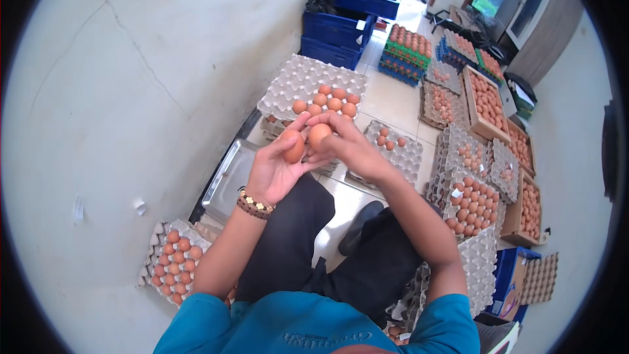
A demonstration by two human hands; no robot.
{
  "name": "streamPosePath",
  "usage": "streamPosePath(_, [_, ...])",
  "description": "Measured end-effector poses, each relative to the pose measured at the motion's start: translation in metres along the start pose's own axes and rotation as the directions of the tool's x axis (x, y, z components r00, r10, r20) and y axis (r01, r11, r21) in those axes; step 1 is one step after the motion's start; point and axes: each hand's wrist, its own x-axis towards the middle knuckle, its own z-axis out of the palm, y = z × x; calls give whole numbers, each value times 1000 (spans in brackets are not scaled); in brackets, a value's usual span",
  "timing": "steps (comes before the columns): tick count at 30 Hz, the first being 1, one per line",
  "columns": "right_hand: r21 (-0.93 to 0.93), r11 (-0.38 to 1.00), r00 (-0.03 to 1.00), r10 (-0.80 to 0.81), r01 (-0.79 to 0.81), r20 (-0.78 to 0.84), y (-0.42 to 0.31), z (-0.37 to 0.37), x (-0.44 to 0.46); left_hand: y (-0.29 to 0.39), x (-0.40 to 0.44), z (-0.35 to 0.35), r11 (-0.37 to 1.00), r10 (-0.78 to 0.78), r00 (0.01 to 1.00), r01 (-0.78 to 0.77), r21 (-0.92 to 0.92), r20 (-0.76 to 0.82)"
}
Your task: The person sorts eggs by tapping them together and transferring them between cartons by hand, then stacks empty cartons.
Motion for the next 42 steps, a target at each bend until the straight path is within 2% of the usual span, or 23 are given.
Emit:
streamPosePath(1, [-138, 989, 998, -57, 54, -20, 5, 11, -3, -1, -7, 0, 1000, 16, 1000, -16, -20, -10])
streamPosePath(2, [-283, 932, 964, -257, 226, -75, 11, 22, -1, 0, -13, -5, 997, 9, 1000, -9, -76, -9])
streamPosePath(5, [-679, 671, 907, -420, 297, -19, 3, 37, -6, -2, -29, -9, 996, 76, 995, -79, -42, -61])
streamPosePath(6, [-675, 688, 920, -390, 266, -35, 1, 39, -7, -2, -34, -13, 996, 84, 994, -87, -36, -74])
streamPosePath(9, [-646, 713, 931, -366, 274, -9, 10, 50, -10, -1, -49, -12, 984, 85, 979, -53, 167, -186])
streamPosePath(10, [-637, 716, 935, -355, 285, 20, 12, 52, -10, -2, -53, -15, 983, 92, 979, -59, 175, -185])
streamPosePath(13, [-613, 723, 939, -330, 319, 99, 15, 54, -11, 5, -70, -14, 996, 47, 981, -31, 87, -189])
streamPosePath(14, [-565, 749, 936, -319, 346, 150, 16, 53, -11, 11, -73, -9, 1000, -15, 983, 11, -25, -185])
streamPosePath(17, [-265, 912, 949, -290, 313, 123, 21, 56, -11, 13, -87, -14, 941, 0, 998, -20, -339, -57])
streamPosePath(18, [-317, 885, 937, -295, 341, 185, 19, 53, -11, 13, -89, -15, 945, -8, 997, -19, -326, -81])
streamPosePath(22, [-307, 871, 922, -382, 384, 69, 18, 47, -12, 10, -101, -22, 917, -1, 999, -21, -398, -54])
streamPosePath(25, [-223, 912, 932, -360, 343, -37, 16, 28, -11, 11, -112, -27, 965, 72, 989, -102, -240, -130])
streamPosePath(28, [-213, 928, 928, -340, 305, -154, 14, 6, -9, 20, -134, -23, 977, 204, 944, -177, 122, -261])
streamPosePath(30, [-181, 946, 921, -308, 269, -237, 17, -12, -10, 24, -152, -29, 964, 251, 918, -209, 163, -306])
streamPosePath(31, [-197, 931, 903, -350, 307, -249, 21, -21, -9, 25, -164, -34, 956, 279, 897, -228, 183, -342])
streamPosePath(32, [-196, 948, 904, -300, 249, -305, 19, -27, -12, 24, -176, -39, 949, 305, 880, -250, 191, -365])
streamPosePath(33, [-251, 929, 904, -337, 274, -263, 23, -40, -14, 22, -190, -43, 943, 324, 847, -258, 209, -422])
streamPosePath(36, [-238, 931, 910, -333, 276, -248, 23, -59, -20, 9, -236, -62, 924, 383, 743, -306, 230, -550])
streamPosePath(39, [-186, 941, 927, -318, 283, -197, 21, -74, -24, -7, -290, -77, 897, 431, 591, -365, 251, -681])
streamPosePath(40, [-183, 946, 932, -303, 268, -201, 21, -78, -24, -16, -312, -86, 873, 449, 511, -424, 240, -733])
streamPosePath(42, [-182, 957, 940, -264, 227, -215, 21, -83, -25, -23, -354, -92, 826, 524, 289, -404, 394, -801])
